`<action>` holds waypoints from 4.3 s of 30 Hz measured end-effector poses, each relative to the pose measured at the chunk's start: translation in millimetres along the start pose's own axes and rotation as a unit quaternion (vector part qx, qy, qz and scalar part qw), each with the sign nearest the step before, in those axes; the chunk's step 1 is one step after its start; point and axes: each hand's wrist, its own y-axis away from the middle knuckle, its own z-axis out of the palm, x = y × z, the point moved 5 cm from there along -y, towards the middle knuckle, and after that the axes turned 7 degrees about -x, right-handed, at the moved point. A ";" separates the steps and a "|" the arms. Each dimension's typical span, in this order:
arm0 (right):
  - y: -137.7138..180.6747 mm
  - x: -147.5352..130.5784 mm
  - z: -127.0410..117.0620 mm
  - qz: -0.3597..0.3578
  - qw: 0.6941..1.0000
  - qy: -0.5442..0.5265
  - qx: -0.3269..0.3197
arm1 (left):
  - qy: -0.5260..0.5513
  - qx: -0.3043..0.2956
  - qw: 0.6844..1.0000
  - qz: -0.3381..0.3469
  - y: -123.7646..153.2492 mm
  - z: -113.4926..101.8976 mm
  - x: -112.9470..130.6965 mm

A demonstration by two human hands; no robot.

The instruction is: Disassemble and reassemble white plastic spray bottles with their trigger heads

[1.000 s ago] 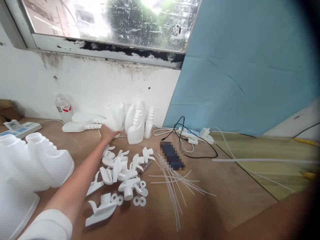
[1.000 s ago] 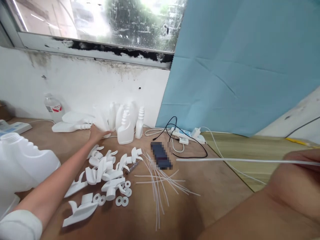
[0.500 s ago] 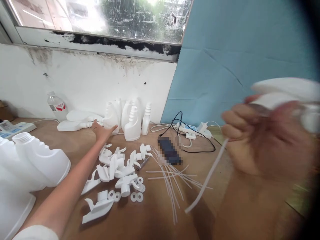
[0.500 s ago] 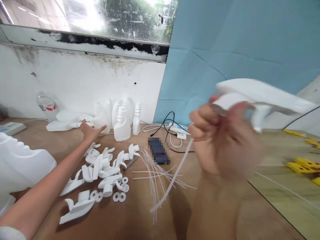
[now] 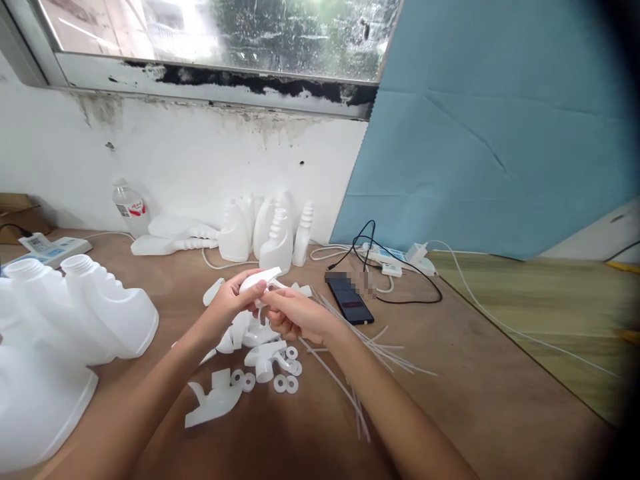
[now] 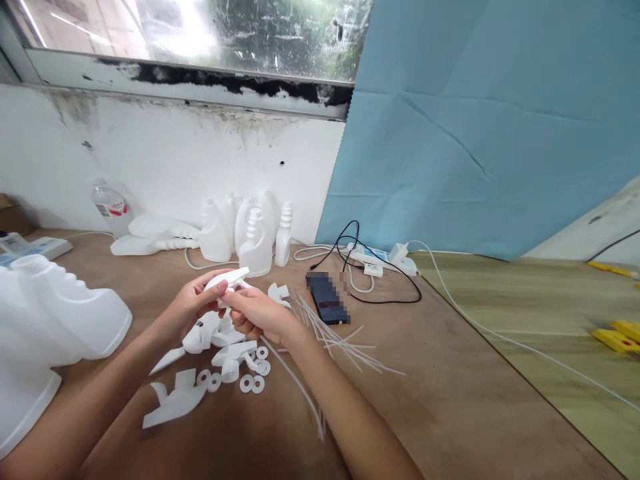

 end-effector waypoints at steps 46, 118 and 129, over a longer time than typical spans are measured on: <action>40.6 -46.7 4.7 -0.321 0.827 0.403 0.224 | 0.338 0.025 0.939 -0.057 30.7 -6.5 -38.0; 24.6 -7.3 -39.7 0.066 0.764 0.627 0.138 | -0.351 0.172 0.920 0.039 30.2 -63.1 -7.6; 3.2 27.2 -29.4 0.126 0.771 0.622 0.039 | -0.504 0.160 0.848 -0.005 22.6 -79.4 -36.7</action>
